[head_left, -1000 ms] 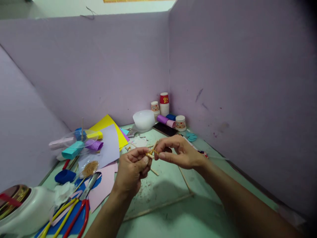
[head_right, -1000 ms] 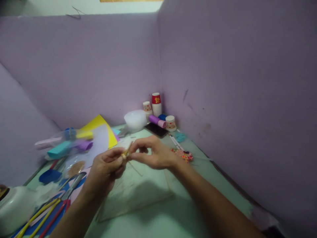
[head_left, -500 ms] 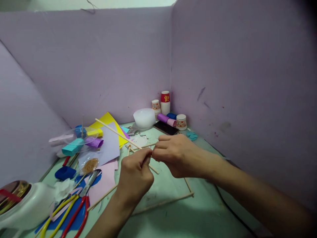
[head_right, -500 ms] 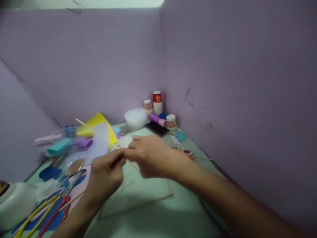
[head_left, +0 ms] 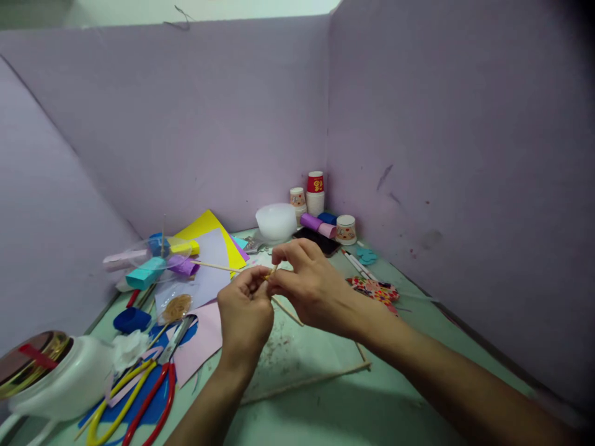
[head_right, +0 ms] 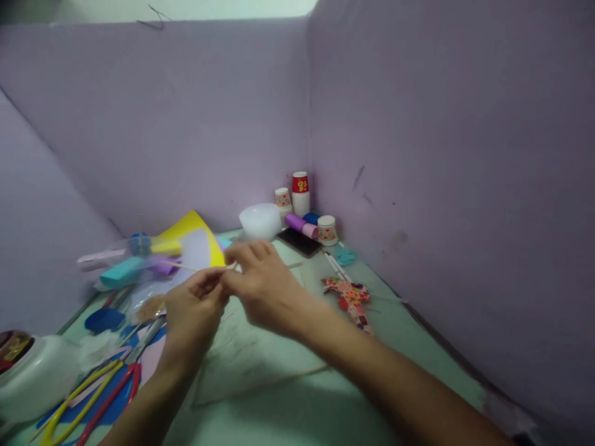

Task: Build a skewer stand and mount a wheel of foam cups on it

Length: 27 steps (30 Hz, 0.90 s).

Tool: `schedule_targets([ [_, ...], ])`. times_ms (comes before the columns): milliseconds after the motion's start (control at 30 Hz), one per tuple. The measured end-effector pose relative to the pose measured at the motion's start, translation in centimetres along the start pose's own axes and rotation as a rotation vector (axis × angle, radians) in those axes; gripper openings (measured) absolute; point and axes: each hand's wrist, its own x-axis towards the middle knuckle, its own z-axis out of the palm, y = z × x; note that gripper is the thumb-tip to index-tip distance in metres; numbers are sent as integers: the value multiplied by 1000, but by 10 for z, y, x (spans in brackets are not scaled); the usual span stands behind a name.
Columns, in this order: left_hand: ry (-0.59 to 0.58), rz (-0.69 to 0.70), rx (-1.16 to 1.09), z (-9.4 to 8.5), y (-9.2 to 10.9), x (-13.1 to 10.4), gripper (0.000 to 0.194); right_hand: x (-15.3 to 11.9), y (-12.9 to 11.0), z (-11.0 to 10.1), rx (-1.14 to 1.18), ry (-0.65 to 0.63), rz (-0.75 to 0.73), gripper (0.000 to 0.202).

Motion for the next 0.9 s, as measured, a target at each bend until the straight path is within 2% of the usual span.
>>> schedule_targets([
  [100, -45, -193, -153, -1, 5, 4, 19, 2, 10, -2, 14, 12, -141, 17],
  [233, -85, -322, -230, -2, 10, 5, 22, 2, 15, -3, 8, 158, -262, 16],
  [333, -100, -354, -241, -2, 12, 4, 22, 2, 17, -3, 39, 222, -302, 12],
  [467, -101, -383, -266, -1, 12, 4, 23, 2, 21, -7, 77, 132, -329, 10],
  [533, -106, -406, -285, 0, 11, 4, 24, 0, 24, -8, 74, 131, -351, 9],
  [733, -172, -500, -360, 1, 7, 4, 28, -19, 30, 1, -24, 287, -339, 13],
  [900, -198, -490, -417, 4, 3, 1, 30, -23, 27, 9, -68, 388, -289, 17],
])
